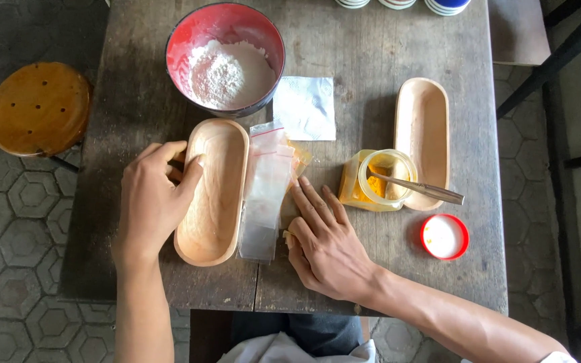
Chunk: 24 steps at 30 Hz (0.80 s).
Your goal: Scooping yellow powder from a jar into small plastic bags and sealing them.
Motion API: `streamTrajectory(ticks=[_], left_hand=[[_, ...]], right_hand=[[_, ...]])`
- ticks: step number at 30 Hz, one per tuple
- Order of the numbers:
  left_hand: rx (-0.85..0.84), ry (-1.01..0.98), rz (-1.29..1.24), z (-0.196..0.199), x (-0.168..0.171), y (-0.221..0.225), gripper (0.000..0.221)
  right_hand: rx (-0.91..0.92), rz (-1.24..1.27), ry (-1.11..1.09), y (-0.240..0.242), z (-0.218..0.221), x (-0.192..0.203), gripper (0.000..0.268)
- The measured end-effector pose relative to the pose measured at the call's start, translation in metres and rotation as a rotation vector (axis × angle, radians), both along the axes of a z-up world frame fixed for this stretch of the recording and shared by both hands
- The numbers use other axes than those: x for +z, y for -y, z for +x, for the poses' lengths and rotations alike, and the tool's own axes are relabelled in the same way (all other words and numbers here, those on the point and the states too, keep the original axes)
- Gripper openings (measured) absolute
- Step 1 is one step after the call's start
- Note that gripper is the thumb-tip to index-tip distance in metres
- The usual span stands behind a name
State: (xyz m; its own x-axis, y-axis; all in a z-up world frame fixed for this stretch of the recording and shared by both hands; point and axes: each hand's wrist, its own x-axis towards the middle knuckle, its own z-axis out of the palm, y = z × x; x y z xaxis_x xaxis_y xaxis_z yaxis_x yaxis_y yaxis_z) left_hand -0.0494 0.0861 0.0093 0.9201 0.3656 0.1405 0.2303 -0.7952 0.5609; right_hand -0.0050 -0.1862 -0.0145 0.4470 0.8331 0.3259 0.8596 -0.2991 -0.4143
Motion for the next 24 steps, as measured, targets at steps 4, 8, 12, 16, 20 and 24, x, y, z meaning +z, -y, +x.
streamTrajectory(ticks=[4, 8, 12, 16, 20, 24], left_hand=[[-0.012, -0.013, -0.007, 0.001, 0.002, 0.002, 0.034], [0.018, -0.046, -0.041, 0.001, 0.008, 0.006, 0.044], [0.020, 0.056, -0.006, 0.001, 0.010, 0.003, 0.043], [-0.111, 0.404, -0.101, 0.003, 0.029, 0.020, 0.034], [-0.755, 0.177, -0.638, 0.014, 0.060, 0.056, 0.073], [-0.939, -0.213, -0.482, 0.040, 0.079, 0.090, 0.087]], right_hand=[[0.010, -0.012, 0.004, 0.000, 0.000, 0.000, 0.017], [0.014, 0.002, -0.005, 0.002, 0.000, 0.000, 0.018], [-0.023, 0.024, 0.060, 0.007, 0.001, 0.016, 0.017], [0.086, 0.142, 0.135, 0.019, 0.008, 0.037, 0.008], [0.055, 0.212, -0.436, 0.038, 0.024, 0.063, 0.008], [0.005, 0.177, -0.563, 0.047, 0.037, 0.084, 0.007]])
